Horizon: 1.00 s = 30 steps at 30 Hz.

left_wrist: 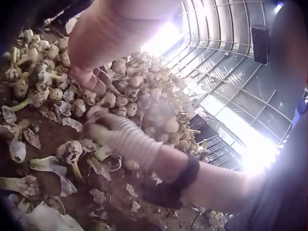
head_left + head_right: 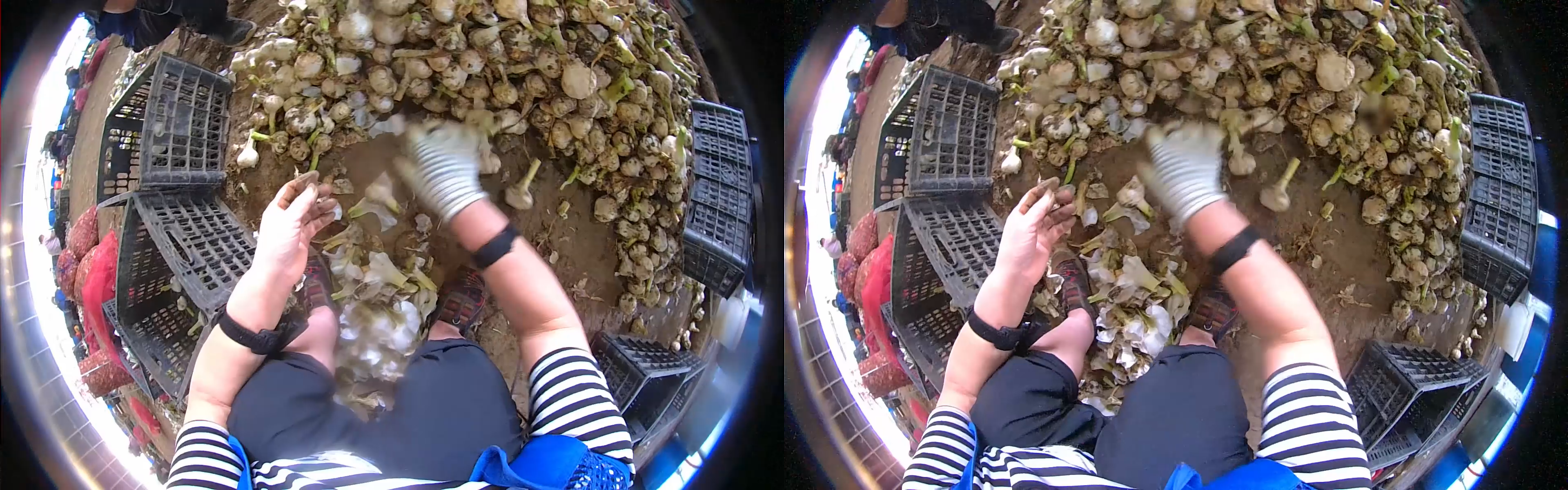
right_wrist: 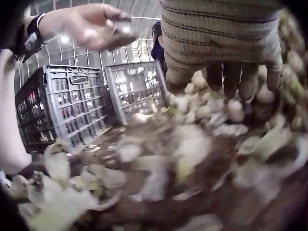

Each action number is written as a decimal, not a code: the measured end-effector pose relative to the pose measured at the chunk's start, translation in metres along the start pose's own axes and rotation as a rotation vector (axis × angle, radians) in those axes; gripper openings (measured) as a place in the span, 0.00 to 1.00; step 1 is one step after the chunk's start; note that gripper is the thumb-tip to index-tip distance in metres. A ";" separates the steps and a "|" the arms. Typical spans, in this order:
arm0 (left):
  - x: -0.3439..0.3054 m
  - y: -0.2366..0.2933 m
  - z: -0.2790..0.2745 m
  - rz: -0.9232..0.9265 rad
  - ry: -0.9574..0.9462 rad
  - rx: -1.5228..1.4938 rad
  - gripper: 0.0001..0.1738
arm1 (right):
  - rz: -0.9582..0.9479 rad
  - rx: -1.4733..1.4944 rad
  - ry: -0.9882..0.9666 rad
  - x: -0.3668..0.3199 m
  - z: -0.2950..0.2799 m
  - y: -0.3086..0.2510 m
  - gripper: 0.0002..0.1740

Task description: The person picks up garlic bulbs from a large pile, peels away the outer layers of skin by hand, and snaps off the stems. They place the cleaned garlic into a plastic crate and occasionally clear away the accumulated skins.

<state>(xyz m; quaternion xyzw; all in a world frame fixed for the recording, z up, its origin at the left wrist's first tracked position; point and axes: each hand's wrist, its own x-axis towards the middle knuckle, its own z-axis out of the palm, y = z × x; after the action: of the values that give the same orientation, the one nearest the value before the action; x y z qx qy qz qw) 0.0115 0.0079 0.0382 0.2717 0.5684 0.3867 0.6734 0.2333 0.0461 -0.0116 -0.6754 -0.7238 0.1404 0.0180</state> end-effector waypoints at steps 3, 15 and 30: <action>-0.002 0.000 0.005 0.012 -0.021 0.007 0.19 | -0.108 -0.072 0.086 -0.004 0.124 -0.038 0.30; -0.012 -0.002 0.006 -0.267 -0.346 0.142 0.38 | -0.532 0.831 0.155 -0.056 0.003 -0.027 0.46; -0.027 -0.006 0.016 0.083 -0.384 -0.017 0.37 | -0.171 1.067 0.517 -0.048 0.015 -0.044 0.27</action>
<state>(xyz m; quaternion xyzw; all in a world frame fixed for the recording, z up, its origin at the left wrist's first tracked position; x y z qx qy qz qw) 0.0267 -0.0169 0.0516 0.3582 0.4147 0.3602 0.7550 0.1918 -0.0062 -0.0084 -0.5247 -0.5773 0.3134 0.5414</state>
